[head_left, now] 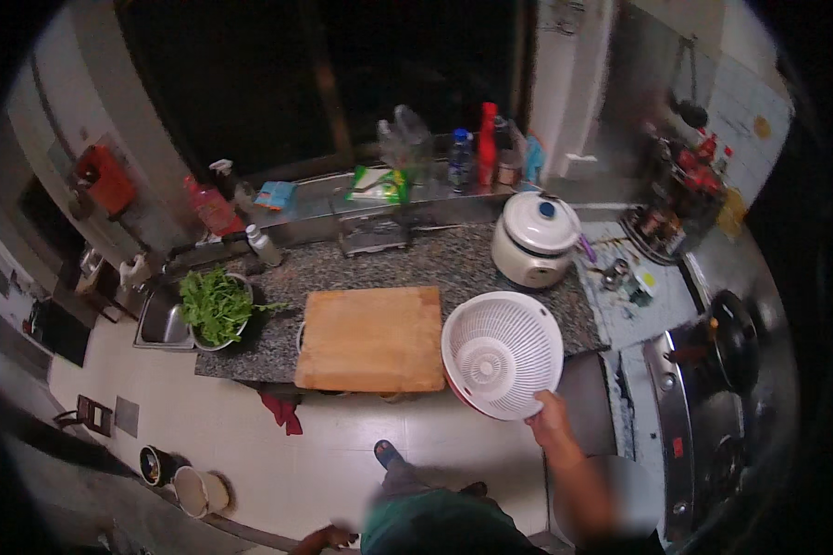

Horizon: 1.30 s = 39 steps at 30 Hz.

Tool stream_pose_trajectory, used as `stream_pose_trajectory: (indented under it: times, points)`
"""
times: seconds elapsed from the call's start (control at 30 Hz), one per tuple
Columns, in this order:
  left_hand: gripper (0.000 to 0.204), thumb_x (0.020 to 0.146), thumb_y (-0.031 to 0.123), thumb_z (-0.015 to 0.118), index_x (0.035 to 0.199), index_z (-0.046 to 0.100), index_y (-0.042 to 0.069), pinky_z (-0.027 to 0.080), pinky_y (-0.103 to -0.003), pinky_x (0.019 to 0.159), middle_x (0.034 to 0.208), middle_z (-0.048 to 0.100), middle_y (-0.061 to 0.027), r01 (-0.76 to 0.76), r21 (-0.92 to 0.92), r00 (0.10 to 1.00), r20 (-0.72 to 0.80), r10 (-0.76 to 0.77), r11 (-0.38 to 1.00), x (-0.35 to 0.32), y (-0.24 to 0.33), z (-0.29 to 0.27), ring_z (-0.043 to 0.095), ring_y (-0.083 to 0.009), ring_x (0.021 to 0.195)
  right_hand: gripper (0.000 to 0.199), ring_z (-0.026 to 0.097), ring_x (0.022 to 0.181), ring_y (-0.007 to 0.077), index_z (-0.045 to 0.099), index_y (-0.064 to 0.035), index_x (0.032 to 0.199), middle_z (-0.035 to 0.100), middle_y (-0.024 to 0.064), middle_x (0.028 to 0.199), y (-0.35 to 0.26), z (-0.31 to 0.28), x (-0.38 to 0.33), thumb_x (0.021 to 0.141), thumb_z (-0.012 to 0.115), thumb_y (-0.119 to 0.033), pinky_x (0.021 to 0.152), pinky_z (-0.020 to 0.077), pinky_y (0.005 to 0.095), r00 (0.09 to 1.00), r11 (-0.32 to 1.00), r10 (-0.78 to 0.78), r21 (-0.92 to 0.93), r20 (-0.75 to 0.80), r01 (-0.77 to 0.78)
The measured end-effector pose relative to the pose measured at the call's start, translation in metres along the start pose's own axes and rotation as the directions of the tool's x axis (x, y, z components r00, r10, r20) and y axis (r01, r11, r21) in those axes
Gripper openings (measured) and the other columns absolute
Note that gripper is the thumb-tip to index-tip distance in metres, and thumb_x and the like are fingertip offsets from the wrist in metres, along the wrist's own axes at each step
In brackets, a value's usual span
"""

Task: The person positions a cutting board on a kitchen counter, places greens on it, and chops them using a large knife. They transfer the chopped greens into a colander and a bowl.

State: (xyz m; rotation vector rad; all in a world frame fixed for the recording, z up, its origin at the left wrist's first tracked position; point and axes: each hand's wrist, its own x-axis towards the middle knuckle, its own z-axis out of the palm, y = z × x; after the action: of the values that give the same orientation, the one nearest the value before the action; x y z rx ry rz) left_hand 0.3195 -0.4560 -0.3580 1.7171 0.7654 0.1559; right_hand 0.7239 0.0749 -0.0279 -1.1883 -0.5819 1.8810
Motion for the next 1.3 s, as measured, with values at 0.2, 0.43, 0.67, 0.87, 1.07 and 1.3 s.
stream_pose_trajectory:
  times: [0.2,0.43,0.67,0.87,1.07,1.3]
  points:
    - [0.041,0.074,0.024,0.067,0.11,0.061,0.006,0.051,-0.043,0.08,0.107,0.062,-0.0135,0.666,-0.627,0.416,-0.137,-0.899,0.404,0.031,0.045,-0.076,0.061,-0.0277,0.095,0.021,0.054,0.052,0.0189,0.053,0.0004,0.101,0.06,0.0107,0.079,0.047,0.108,0.161,0.088,0.048,-0.016,0.041,0.0436,0.0305,0.986,0.987,-0.109,-0.129,-0.127,0.093]
    - [0.039,0.076,0.03,0.064,0.107,0.061,0.007,0.049,-0.041,0.082,0.106,0.062,-0.0159,0.56,-0.777,0.312,-0.123,-0.942,0.287,-0.019,0.077,-0.061,0.06,-0.0293,0.097,0.027,0.061,0.057,0.0204,0.051,-0.003,0.116,0.063,0.0111,0.088,0.071,0.165,0.313,0.093,0.048,-0.016,0.044,0.05,0.0287,0.952,0.983,-0.119,0.1,-0.282,0.153]
    - [0.035,0.08,0.033,0.061,0.105,0.062,0.008,0.049,-0.039,0.081,0.104,0.062,-0.017,0.694,-0.515,0.346,-0.375,-0.86,0.503,-0.052,0.049,-0.073,0.061,-0.0301,0.095,0.035,0.062,0.075,0.0176,0.05,-0.0058,0.119,0.06,0.0078,0.099,0.057,0.196,0.311,0.091,0.056,-0.026,0.06,0.0544,0.0246,0.949,0.982,-0.185,-0.095,-0.256,0.166]
    - [0.028,0.078,0.01,0.061,0.106,0.061,0.007,0.048,-0.035,0.077,0.093,0.065,-0.0122,0.463,-0.659,-0.115,-0.707,-0.697,0.592,-0.1,0.14,-0.344,0.062,-0.0283,0.081,0.049,0.057,0.092,0.0184,0.038,-0.0094,0.131,0.05,0.0069,0.111,0.077,0.204,0.251,0.092,0.055,-0.033,0.072,0.0484,0.0271,0.937,0.982,-0.001,-0.175,-0.348,-0.065]
    - [0.052,0.074,0.007,0.062,0.124,0.053,0.013,0.043,-0.043,0.091,0.119,0.053,-0.0122,0.871,-0.251,-0.038,-0.892,-0.451,0.423,-0.189,0.147,-0.527,0.049,-0.0325,0.112,0.032,0.054,0.094,0.0173,0.052,-0.0056,0.114,0.054,0.0055,0.101,0.162,0.277,0.194,0.087,0.06,-0.021,0.076,0.047,0.0291,0.984,0.736,0.039,-0.672,0.172,0.088]
    - [0.07,0.082,0.016,0.053,0.145,0.023,0.019,0.018,-0.052,0.111,0.15,0.024,-0.009,0.812,0.552,0.584,-0.767,-0.265,0.191,-0.245,0.041,-0.648,0.021,-0.0303,0.139,0.052,0.048,0.113,0.0324,0.051,-0.0022,0.121,0.049,0.0165,0.121,0.241,0.505,0.138,0.076,0.072,-0.021,0.097,0.0397,0.0383,0.6,0.272,0.03,-0.584,0.8,0.765]
